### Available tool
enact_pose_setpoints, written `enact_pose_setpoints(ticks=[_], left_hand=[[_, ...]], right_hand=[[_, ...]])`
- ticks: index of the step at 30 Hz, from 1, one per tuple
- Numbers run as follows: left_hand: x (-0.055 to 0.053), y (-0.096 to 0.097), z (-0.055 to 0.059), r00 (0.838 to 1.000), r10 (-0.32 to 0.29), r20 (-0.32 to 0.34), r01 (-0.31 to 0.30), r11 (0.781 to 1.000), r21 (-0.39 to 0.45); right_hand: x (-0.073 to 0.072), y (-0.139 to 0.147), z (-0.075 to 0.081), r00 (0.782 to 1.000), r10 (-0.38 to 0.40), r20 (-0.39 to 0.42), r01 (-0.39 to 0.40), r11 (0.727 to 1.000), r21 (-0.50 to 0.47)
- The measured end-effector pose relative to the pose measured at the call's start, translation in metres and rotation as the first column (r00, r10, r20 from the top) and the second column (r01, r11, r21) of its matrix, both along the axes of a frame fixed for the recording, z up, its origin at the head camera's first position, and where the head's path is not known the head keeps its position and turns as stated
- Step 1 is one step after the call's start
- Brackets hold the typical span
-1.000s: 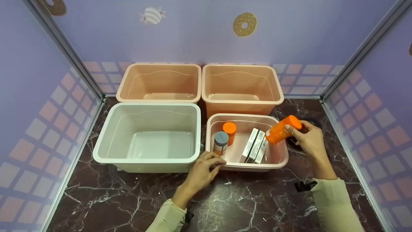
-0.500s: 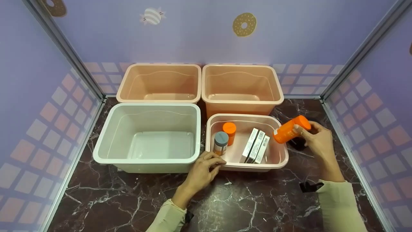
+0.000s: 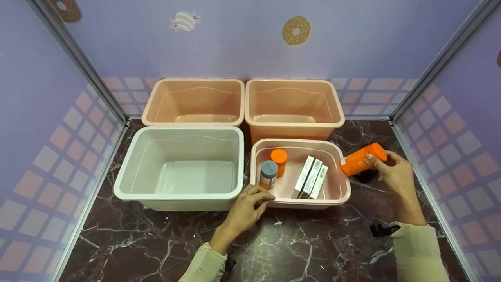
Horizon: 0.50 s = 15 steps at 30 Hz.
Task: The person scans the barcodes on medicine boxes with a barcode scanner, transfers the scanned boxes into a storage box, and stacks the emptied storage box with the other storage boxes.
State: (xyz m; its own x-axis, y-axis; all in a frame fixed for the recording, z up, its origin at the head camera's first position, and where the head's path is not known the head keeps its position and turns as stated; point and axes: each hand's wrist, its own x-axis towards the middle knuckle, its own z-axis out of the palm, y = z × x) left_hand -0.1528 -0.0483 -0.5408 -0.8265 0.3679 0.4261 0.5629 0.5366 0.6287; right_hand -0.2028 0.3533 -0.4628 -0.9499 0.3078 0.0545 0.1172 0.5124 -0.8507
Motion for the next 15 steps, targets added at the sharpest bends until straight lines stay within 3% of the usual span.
enact_pose_setpoints(ticks=[5, 15], left_hand=[[0.000, -0.001, -0.001, 1.000, 0.005, 0.009, -0.005, 1.000, -0.007], [-0.001, 0.000, 0.001, 1.000, -0.010, 0.013, 0.010, 1.000, 0.002]], right_hand=[[0.002, 0.005, -0.004, 1.000, -0.014, 0.001, 0.014, 1.000, -0.023], [0.013, 0.014, -0.011, 0.992, -0.115, 0.045, 0.118, 0.991, -0.064]])
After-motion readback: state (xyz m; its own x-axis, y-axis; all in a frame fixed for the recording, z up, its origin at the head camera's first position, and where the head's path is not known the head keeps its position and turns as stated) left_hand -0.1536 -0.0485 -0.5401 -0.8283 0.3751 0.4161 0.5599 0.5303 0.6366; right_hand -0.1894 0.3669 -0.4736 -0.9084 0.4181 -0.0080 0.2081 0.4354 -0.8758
